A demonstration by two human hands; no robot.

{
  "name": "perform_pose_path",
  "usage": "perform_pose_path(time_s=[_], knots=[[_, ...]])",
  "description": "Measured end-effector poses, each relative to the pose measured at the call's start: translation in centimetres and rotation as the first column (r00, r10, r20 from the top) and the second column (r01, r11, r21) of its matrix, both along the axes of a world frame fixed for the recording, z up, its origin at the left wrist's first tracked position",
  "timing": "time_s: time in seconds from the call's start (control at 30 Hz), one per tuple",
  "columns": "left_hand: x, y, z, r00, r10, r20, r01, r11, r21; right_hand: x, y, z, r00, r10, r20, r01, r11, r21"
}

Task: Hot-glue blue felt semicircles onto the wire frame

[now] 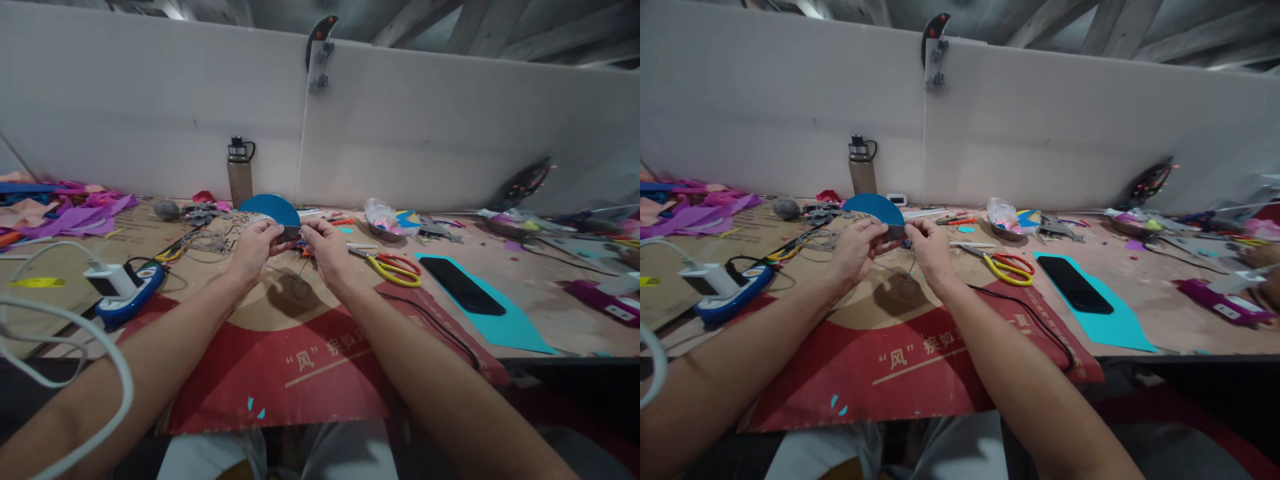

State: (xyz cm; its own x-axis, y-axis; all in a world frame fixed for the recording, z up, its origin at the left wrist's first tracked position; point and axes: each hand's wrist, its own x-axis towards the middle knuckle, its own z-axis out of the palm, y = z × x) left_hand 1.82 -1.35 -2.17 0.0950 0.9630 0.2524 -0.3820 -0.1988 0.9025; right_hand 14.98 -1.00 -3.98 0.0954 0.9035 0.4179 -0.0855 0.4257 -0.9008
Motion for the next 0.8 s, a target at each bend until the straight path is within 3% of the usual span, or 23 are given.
perform_pose_path(time_s=[0.33, 0.47, 0.63, 0.8], knots=[[-0.21, 0.14, -0.20, 0.999, -0.014, 0.049, 0.015, 0.999, -0.036, -0.10, -0.25, 0.21, 0.999, 0.029, -0.043, -0.031, 0.999, -0.033], [-0.29, 0.48, -0.06, 0.992, -0.077, 0.095, 0.089, 0.987, -0.135, -0.07, -0.14, 0.25, 0.992, 0.094, -0.085, -0.100, 0.993, -0.068], [-0.44, 0.86, 0.32, 0.978, -0.160, 0.135, 0.193, 0.941, -0.280, -0.01, -0.23, 0.32, 0.993, 0.093, -0.079, -0.100, 0.991, -0.085], [-0.43, 0.36, 0.57, 0.984, -0.138, 0.115, 0.160, 0.963, -0.216, 0.17, -0.29, 0.62, 0.982, 0.123, -0.146, -0.142, 0.981, -0.131]])
